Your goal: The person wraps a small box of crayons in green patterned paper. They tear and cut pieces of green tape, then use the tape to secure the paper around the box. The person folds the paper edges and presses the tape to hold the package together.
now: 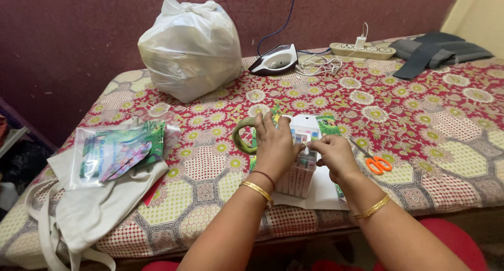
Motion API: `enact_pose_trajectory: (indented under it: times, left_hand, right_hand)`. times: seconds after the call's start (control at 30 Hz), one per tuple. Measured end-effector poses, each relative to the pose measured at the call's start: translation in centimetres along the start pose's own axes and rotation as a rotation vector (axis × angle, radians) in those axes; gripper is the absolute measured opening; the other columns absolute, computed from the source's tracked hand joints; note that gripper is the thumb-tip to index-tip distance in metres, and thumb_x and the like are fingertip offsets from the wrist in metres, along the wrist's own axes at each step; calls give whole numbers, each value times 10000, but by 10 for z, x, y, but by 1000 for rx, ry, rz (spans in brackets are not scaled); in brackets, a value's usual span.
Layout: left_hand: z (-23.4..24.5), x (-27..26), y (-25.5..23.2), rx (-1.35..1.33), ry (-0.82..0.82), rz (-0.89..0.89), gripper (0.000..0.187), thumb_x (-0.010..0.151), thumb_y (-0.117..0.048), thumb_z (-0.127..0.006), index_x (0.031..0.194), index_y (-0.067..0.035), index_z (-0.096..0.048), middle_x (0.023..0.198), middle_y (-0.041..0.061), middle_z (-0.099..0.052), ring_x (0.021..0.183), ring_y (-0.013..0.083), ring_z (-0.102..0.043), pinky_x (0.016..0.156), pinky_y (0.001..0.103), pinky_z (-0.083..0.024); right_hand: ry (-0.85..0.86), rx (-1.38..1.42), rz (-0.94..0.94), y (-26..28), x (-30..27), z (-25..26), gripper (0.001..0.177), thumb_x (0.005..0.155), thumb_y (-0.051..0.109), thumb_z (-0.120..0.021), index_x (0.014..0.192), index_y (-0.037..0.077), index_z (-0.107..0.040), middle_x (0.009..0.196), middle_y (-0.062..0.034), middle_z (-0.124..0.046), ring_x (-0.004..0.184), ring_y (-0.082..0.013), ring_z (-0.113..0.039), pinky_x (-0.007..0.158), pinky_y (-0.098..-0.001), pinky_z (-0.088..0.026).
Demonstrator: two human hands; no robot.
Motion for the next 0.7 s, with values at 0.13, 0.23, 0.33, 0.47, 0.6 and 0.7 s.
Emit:
enact_pose_trajectory:
  times: [0.13,0.23,0.33,0.47,0.6,0.7]
  left_hand:
    - [-7,4,3,-13,42,74,801,678,-409,-917,1257,11,-556,1456,357,-342,1426,557,-178,1162,616,-231]
    - [-12,7,2,-9,82,112,869,654,-480,-917,1268,8,-542,1476,361,-312,1431,569,-151,1151,621,-224]
    - [-16,8,3,-24,123,154,909,631,-521,-916,1277,-8,-532,1503,350,-292,1449,568,-129,1158,624,-215]
    - [-21,10,6,-33,180,238,938,631,-502,-920,1334,-41,-504,1534,339,-258,1470,569,-84,1174,626,-186]
    - [-25,13,10,-60,280,347,1015,599,-435,-929,1407,-60,-443,1562,330,-227,1494,544,-56,1194,611,-174]
    - [-27,15,10,-68,307,375,1021,615,-423,-914,1419,-43,-412,1566,334,-217,1494,555,-42,1199,613,-163]
  right_hand:
    - [-7,4,-7,-2,-1,2,193,821,155,-773,785,7,-654,744,-70,-657,626,-172,-601,537,-336,-512]
    - [17,41,-28,-5,-1,4,190,828,163,-775,790,20,-656,757,-58,-650,652,-163,-594,542,-323,-492]
    - [31,60,-58,-8,1,4,172,835,160,-769,795,25,-669,771,-54,-628,675,-161,-579,546,-323,-489]
    - [37,68,-75,-10,1,7,162,846,161,-755,795,26,-681,783,-72,-639,693,-165,-583,550,-323,-487]
    - [40,78,-83,-10,1,8,185,870,193,-739,814,24,-685,792,-62,-633,707,-146,-590,560,-319,-503]
    - [56,106,-78,-12,0,10,192,875,198,-741,823,26,-673,792,-59,-634,704,-143,-594,560,-316,-513]
Point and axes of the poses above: each hand's wrist, its own x-axis towards the middle knuckle, its own z-axis out of the back of the hand, y = z × x, the point moved 2 cm from there along x, towards the middle knuckle
